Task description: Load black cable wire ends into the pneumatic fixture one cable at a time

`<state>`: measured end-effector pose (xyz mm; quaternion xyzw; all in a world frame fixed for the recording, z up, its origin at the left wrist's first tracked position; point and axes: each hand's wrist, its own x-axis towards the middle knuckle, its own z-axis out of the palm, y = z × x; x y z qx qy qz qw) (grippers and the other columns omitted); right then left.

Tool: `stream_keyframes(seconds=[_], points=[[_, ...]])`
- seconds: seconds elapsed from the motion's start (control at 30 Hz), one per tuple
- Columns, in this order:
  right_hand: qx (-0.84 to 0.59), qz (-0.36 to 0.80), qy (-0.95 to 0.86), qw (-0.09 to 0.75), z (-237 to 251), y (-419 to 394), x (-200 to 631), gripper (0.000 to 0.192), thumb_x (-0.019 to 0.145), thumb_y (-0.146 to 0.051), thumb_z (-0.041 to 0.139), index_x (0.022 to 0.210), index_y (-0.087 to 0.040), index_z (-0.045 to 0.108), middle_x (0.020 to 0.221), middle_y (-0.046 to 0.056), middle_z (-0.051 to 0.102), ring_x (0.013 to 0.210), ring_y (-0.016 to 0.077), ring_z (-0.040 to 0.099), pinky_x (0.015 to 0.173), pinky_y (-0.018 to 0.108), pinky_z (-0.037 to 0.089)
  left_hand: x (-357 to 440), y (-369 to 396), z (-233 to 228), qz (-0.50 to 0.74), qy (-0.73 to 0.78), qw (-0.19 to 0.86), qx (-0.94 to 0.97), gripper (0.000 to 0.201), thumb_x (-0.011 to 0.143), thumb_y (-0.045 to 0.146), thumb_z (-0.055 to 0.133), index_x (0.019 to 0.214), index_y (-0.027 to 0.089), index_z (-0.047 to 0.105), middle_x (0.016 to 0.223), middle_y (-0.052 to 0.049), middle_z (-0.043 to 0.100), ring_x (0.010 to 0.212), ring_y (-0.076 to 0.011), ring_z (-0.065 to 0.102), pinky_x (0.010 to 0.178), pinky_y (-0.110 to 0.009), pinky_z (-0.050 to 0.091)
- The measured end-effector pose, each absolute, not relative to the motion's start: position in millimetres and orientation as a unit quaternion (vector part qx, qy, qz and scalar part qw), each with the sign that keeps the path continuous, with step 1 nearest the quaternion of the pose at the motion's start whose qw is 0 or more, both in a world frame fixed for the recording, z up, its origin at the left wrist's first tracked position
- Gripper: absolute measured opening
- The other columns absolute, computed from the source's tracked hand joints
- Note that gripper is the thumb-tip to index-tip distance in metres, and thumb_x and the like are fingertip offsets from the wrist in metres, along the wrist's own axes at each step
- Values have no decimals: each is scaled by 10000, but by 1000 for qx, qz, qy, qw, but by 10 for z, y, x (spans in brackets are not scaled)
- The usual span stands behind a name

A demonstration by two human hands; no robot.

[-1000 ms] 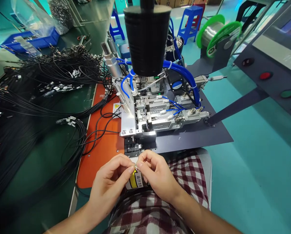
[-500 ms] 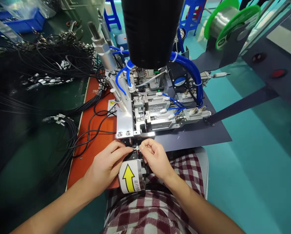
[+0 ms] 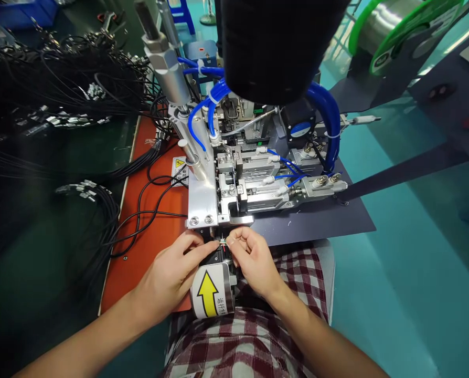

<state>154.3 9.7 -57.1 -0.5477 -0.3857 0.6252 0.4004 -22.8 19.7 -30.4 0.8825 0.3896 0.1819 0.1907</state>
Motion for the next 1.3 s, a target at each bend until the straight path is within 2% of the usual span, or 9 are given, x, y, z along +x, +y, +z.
stream_keyframes(seconds=[0.43,0.73,0.87,1.0,1.07,1.17,1.3], points=[[-548,609,-406,405,-568,96,1533,239,841,-392,577,737,-191,500,564,-64,418,505,103,363,485,248,293,-223,179,-331,149,399,176,887,272,905,120,396,1082,127,603,854,-69,528,705,-182,586,594,-279,544],[-548,540,-460,443,-702,24,1494,195,891,-345,524,758,-208,486,653,-46,412,529,113,352,486,258,289,-233,157,-344,133,391,150,898,335,894,92,370,1170,104,558,868,-75,517,695,-176,561,580,-282,528],[-569,503,-487,431,-699,3,1481,175,906,-301,496,754,-213,483,667,-32,435,557,126,381,517,260,322,-228,156,-337,126,388,140,902,318,899,97,369,1143,111,573,845,-66,513,674,-167,541,567,-272,513],[-590,431,-535,424,-659,10,1479,157,898,-271,488,753,-215,503,721,7,503,640,160,466,602,286,389,-218,151,-335,120,390,124,904,292,910,111,377,1108,112,592,838,-69,517,668,-171,534,569,-281,509],[-598,445,-523,413,-644,18,1483,168,900,-292,484,751,-218,504,690,5,515,610,160,478,569,284,397,-211,151,-331,118,389,120,906,285,912,115,381,1096,108,599,833,-71,519,662,-173,531,568,-287,507],[-604,518,-474,378,-627,25,1489,187,899,-340,483,754,-222,493,563,-40,457,492,137,425,465,259,353,-202,153,-321,122,385,116,907,284,905,104,386,1083,95,607,822,-78,522,654,-181,529,554,-294,503],[-618,463,-506,384,-607,24,1490,167,880,-302,509,738,-213,508,653,-10,510,566,141,467,522,267,377,-205,158,-310,129,381,132,906,291,884,77,396,1093,81,599,839,-92,533,672,-193,540,562,-305,512]])
